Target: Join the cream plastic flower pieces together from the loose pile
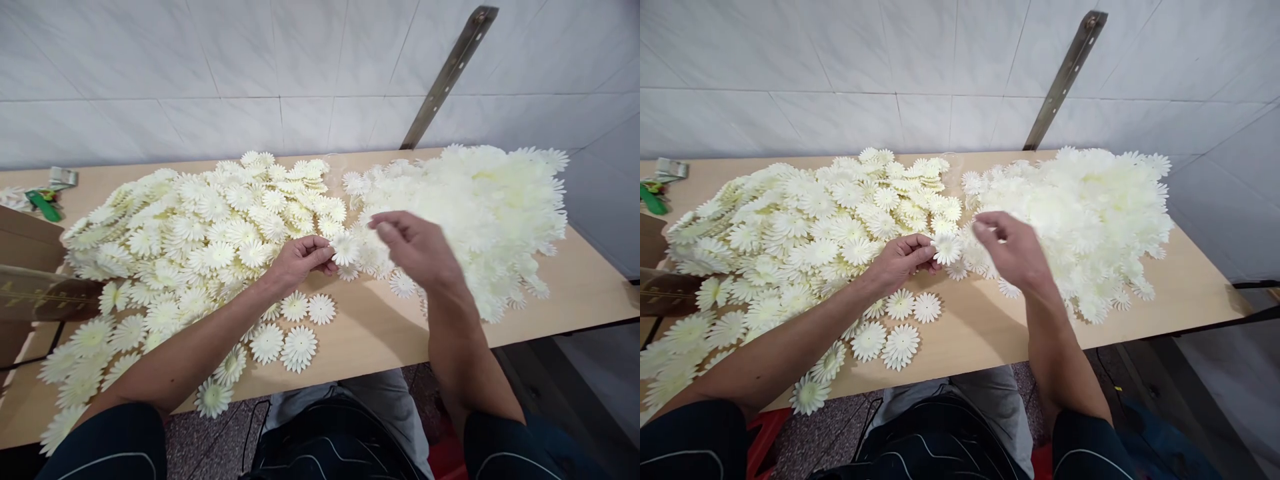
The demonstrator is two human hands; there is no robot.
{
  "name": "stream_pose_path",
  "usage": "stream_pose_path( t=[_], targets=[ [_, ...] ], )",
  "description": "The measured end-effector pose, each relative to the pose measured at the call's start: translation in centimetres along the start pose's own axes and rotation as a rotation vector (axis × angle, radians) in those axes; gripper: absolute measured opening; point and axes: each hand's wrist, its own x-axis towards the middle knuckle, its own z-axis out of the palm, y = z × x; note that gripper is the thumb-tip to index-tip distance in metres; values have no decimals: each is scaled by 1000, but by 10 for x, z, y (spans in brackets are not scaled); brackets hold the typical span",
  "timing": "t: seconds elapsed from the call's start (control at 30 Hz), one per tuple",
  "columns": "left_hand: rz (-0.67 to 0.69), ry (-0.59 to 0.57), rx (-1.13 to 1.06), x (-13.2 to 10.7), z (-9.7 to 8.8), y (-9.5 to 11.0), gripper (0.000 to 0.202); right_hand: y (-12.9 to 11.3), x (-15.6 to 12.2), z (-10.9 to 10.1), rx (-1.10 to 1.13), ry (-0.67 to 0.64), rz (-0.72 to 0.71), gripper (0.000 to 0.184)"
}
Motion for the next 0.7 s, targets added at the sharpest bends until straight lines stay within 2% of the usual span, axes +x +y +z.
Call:
stream_pose_path(
  t=[0.03, 0.1, 0.2, 0.3, 0.4, 0.6, 0.7],
  targets=[
    [1, -24, 24, 0, 0, 1, 46, -2, 0, 10, 31, -142, 4, 49],
    [-1, -74, 59, -1, -1, 1, 46, -2, 1, 26, 62, -324, 19, 56],
    [-10, -121, 62, 0, -2, 0, 50, 3, 1, 35, 126, -419, 91, 64],
    [-19, -103, 45, 1, -2, -1, 48, 6, 2, 35, 175, -444, 135, 66],
    [-36, -72, 20, 1, -2, -2, 44, 8, 2, 36, 165, -448, 119, 64],
    [-62, -44, -43, 2, -1, -1, 48, 11, 0, 46, -124, -243, -11, 60],
    [-78, -34, -42, 1, 0, 0, 48, 9, -1, 50, -163, -224, -47, 55]
  ],
)
